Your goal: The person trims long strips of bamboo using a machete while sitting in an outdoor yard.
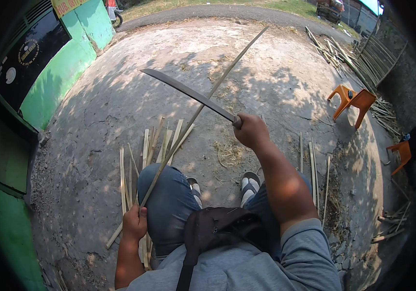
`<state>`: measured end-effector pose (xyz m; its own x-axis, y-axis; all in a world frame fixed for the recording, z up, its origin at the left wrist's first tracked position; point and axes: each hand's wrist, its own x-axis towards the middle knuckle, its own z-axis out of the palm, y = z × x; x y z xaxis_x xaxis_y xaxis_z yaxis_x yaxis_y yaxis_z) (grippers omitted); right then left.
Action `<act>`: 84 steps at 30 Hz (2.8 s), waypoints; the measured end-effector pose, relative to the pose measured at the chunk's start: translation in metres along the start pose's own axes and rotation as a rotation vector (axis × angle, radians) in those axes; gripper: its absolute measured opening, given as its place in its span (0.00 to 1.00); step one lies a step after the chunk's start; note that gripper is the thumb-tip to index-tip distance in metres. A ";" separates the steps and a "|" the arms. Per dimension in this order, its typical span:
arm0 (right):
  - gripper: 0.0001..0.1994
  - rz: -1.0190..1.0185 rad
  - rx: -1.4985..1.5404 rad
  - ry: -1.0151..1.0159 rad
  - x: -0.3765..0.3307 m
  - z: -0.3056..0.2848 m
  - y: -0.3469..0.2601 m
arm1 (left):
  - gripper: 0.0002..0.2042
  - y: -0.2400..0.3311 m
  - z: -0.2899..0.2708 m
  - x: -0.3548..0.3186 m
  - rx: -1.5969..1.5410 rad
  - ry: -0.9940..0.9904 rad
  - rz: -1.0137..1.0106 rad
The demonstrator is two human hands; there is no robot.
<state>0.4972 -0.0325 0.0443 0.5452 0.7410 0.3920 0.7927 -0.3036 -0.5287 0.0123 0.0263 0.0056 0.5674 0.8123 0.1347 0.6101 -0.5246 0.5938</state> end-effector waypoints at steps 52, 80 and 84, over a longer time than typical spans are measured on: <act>0.07 -0.350 -0.164 -0.444 -0.029 -0.010 -0.069 | 0.25 -0.009 -0.008 0.001 -0.024 -0.034 0.006; 0.07 -0.174 -0.179 -0.194 -0.005 -0.024 -0.015 | 0.25 -0.002 -0.022 -0.011 -0.130 -0.102 -0.026; 0.05 -0.198 -0.088 -0.261 -0.022 -0.015 -0.038 | 0.26 -0.026 -0.033 -0.037 -0.174 -0.104 -0.056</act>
<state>0.4591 -0.0468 0.0672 0.2990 0.9158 0.2683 0.9028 -0.1804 -0.3903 -0.0426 0.0182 0.0114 0.5948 0.8036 0.0205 0.5427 -0.4203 0.7272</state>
